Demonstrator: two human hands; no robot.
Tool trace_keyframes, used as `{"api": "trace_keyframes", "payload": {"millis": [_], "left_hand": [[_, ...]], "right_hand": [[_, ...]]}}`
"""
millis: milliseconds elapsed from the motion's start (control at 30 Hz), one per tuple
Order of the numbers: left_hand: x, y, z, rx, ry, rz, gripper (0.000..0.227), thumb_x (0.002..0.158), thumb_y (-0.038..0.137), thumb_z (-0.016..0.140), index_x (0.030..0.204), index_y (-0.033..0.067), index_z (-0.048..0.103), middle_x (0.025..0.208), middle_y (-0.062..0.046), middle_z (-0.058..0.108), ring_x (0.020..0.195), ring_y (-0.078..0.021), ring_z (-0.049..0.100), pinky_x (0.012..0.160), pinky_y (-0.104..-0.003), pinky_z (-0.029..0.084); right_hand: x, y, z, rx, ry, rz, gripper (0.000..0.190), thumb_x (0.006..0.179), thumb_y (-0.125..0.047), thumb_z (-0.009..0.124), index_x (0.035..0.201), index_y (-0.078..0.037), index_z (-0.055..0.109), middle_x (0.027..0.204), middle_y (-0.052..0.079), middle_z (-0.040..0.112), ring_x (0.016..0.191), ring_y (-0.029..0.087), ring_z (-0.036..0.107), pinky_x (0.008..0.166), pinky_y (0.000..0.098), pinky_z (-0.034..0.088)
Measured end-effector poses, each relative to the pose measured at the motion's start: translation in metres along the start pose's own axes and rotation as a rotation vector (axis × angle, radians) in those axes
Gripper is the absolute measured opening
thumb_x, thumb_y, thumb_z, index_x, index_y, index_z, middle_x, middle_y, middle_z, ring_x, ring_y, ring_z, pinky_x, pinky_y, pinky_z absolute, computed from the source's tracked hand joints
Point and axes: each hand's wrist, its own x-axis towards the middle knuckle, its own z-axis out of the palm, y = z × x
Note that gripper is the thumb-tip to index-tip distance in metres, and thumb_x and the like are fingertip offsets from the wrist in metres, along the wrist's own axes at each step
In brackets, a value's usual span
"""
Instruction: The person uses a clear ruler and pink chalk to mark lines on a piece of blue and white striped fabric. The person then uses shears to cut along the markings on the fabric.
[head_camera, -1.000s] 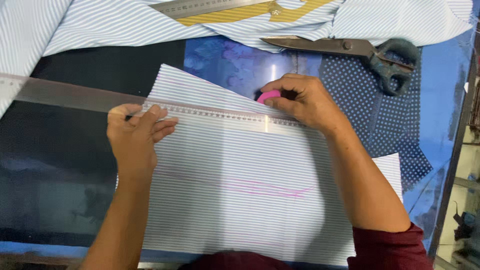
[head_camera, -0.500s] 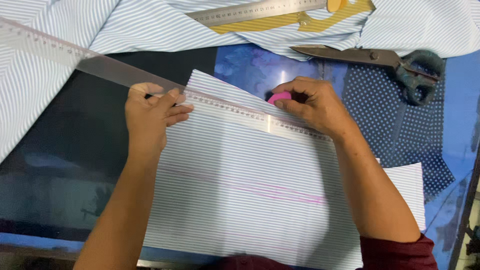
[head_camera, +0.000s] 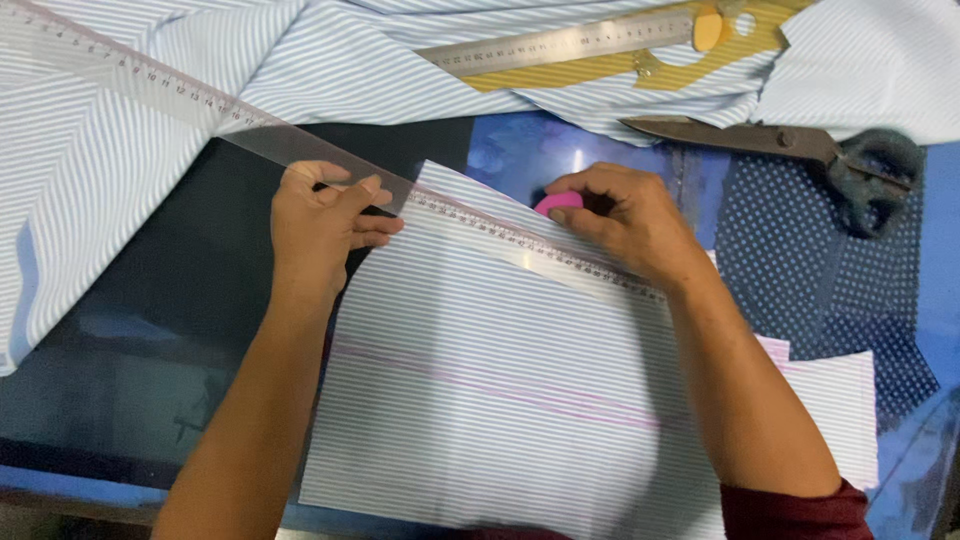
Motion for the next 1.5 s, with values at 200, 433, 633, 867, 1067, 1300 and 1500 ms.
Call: {"api": "trace_keyframes", "payload": {"millis": [200,433,633,867,1067,1300,1500], "left_hand": [[0.005,0.016,-0.006,0.029,0.053,0.000,0.040,0.095,0.012,0.072,0.122,0.0030,0.044,0.097,-0.024,0.074,0.064,-0.0292,0.076,0.050,-0.032,0.066],[0.008,0.009,-0.004,-0.028,0.081,0.015,0.040,0.094,0.008,0.072,0.120,0.0026,0.043,0.090,-0.022,0.071,0.060,-0.0285,0.075,0.047,-0.029,0.064],[0.004,0.015,-0.004,-0.068,0.056,-0.003,0.039,0.093,0.009,0.071,0.121,0.0023,0.044,0.089,-0.022,0.071,0.060,-0.0305,0.075,0.047,-0.031,0.064],[0.004,0.017,-0.002,-0.040,0.075,0.000,0.038,0.092,0.008,0.071,0.119,0.0025,0.045,0.086,-0.020,0.071,0.058,-0.0279,0.074,0.046,-0.028,0.063],[0.001,0.022,-0.001,-0.021,0.080,-0.018,0.038,0.092,0.010,0.071,0.119,0.0033,0.046,0.087,-0.021,0.072,0.059,-0.0291,0.075,0.045,-0.028,0.062],[0.002,0.021,0.001,0.000,0.098,-0.034,0.038,0.092,0.010,0.071,0.120,0.0045,0.045,0.087,-0.020,0.073,0.059,-0.0291,0.075,0.045,-0.029,0.062],[0.004,0.020,-0.001,-0.044,0.096,-0.051,0.038,0.090,0.009,0.073,0.118,0.0054,0.046,0.085,-0.018,0.072,0.058,-0.0291,0.075,0.042,-0.027,0.061]], "right_hand": [[0.012,0.004,0.006,-0.006,-0.007,0.003,0.021,0.086,-0.010,0.084,0.106,-0.009,0.079,0.087,0.013,0.072,0.083,0.026,0.068,0.081,0.0384,0.052],[0.055,-0.013,0.038,0.038,-0.070,-0.055,0.023,0.086,-0.008,0.082,0.109,-0.009,0.079,0.090,0.017,0.073,0.087,0.032,0.071,0.084,0.0423,0.053],[0.076,-0.024,0.050,0.024,-0.087,-0.045,0.022,0.086,-0.010,0.082,0.108,-0.011,0.080,0.088,0.015,0.074,0.086,0.030,0.072,0.083,0.0403,0.054],[0.092,-0.027,0.060,0.045,-0.126,-0.028,0.023,0.086,-0.010,0.082,0.109,-0.011,0.079,0.087,0.016,0.074,0.086,0.028,0.072,0.081,0.0401,0.055],[0.097,-0.033,0.062,0.032,-0.124,-0.050,0.024,0.086,-0.010,0.082,0.109,-0.012,0.080,0.087,0.014,0.074,0.087,0.028,0.072,0.081,0.0397,0.055],[0.105,-0.031,0.070,0.060,-0.123,-0.087,0.023,0.086,-0.009,0.083,0.108,-0.011,0.079,0.087,0.016,0.074,0.087,0.030,0.072,0.080,0.0403,0.055],[0.108,-0.032,0.075,0.064,-0.102,-0.127,0.022,0.087,-0.009,0.082,0.109,-0.011,0.079,0.087,0.016,0.074,0.086,0.030,0.072,0.080,0.0396,0.055]]}}
